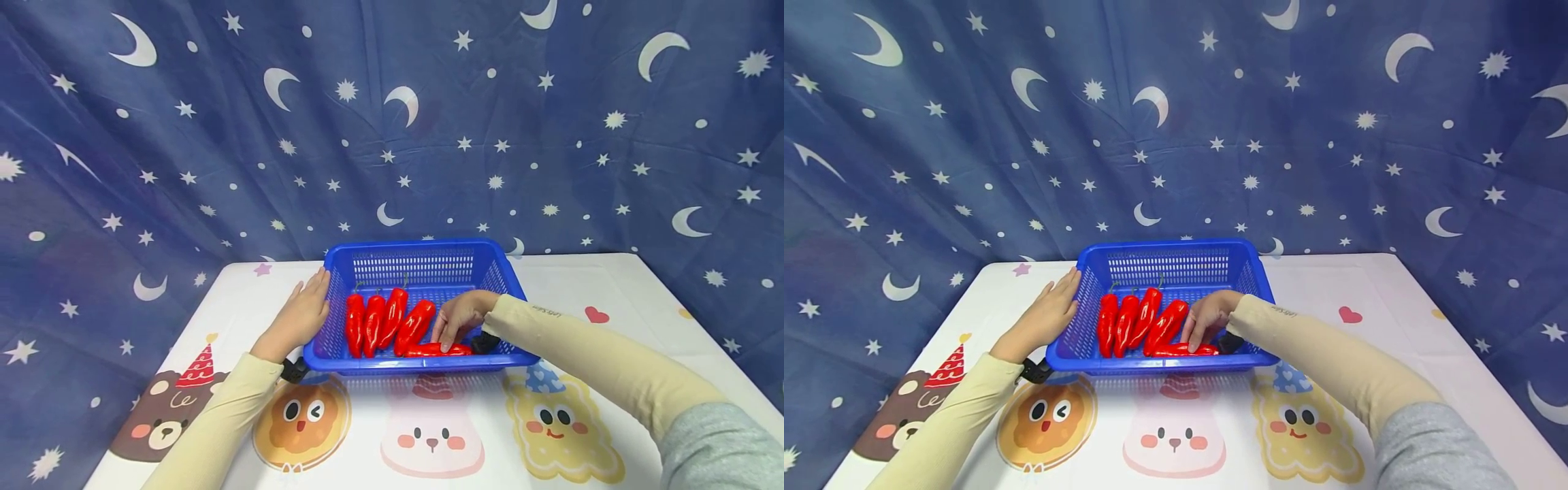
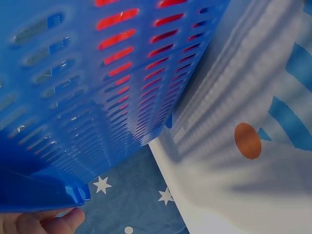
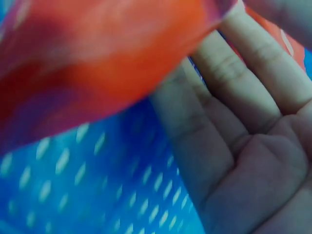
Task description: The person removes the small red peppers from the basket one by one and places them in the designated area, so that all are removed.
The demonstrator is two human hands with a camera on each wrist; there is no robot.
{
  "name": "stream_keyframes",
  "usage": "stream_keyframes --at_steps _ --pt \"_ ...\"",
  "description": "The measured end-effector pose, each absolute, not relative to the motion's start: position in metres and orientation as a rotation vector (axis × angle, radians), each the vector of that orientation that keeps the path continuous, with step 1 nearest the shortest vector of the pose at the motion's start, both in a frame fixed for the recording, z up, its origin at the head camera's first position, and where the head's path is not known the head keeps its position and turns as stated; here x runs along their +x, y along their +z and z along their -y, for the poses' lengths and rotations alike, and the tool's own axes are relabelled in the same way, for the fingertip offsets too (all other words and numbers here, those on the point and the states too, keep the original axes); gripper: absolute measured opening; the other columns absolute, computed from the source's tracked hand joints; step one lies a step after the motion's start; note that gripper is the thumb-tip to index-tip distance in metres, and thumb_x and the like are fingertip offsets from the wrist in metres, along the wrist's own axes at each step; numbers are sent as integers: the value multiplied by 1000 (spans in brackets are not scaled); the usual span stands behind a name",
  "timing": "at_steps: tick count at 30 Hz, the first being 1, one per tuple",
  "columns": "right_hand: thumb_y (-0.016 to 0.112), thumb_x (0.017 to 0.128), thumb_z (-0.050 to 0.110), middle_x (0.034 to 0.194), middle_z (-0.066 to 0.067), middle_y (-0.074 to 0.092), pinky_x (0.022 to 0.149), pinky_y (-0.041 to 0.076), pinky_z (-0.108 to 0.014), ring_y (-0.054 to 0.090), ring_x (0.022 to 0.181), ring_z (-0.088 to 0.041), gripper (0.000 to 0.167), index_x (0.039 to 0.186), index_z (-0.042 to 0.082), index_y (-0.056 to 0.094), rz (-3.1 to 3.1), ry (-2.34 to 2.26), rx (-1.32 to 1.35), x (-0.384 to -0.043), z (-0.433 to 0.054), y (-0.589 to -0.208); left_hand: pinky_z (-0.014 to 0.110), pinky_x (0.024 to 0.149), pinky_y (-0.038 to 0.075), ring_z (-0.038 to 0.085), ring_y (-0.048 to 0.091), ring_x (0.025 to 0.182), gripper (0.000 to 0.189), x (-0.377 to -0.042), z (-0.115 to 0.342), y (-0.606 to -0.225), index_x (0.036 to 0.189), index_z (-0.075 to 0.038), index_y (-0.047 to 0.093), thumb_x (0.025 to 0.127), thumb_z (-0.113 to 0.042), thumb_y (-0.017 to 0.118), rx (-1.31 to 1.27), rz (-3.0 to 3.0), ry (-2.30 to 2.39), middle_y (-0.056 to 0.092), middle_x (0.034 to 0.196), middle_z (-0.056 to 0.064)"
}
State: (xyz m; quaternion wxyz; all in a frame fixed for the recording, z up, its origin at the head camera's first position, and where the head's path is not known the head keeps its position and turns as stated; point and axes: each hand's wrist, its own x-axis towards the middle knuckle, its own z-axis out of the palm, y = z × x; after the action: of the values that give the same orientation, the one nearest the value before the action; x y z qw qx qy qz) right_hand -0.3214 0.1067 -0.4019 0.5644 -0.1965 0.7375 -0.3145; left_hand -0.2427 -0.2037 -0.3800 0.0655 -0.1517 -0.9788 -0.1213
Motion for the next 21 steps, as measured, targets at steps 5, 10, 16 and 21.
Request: stream_keyframes --at_steps 5,10,16,21 --pt "58 85 -6 71 10 64 66 50 -15 54 66 -2 25 109 -7 66 -1697 -814 -450 -319 -101 -405 57 115 18 38 27 141 57 -243 204 -380 142 11 27 94 -13 42 -461 2948 -367 26 151 26" --pt "57 85 -6 75 9 66 66 51 -15 55 68 -2 27 111 -5 65 -1656 -859 -469 -318 -96 -405 56 115 18 38 27 141 57 -243 204 -380 142 11 26 94 -13 42 -463 2947 -356 26 151 26" --pt "59 85 -4 78 10 68 65 52 -16 57 69 -2 32 116 -7 62 -1623 -904 -519 -316 -89 -406 56 115 18 38 27 141 57 -242 203 -379 142 11 26 94 -13 42 -463 2948 -362 25 151 26" --pt "59 85 -4 80 9 69 68 53 -17 59 70 -3 35 120 -8 59 -1599 -925 -559 -314 -85 -404 56 116 17 38 26 141 57 -243 203 -380 143 11 26 94 -13 41 -451 2960 -366 25 152 25"
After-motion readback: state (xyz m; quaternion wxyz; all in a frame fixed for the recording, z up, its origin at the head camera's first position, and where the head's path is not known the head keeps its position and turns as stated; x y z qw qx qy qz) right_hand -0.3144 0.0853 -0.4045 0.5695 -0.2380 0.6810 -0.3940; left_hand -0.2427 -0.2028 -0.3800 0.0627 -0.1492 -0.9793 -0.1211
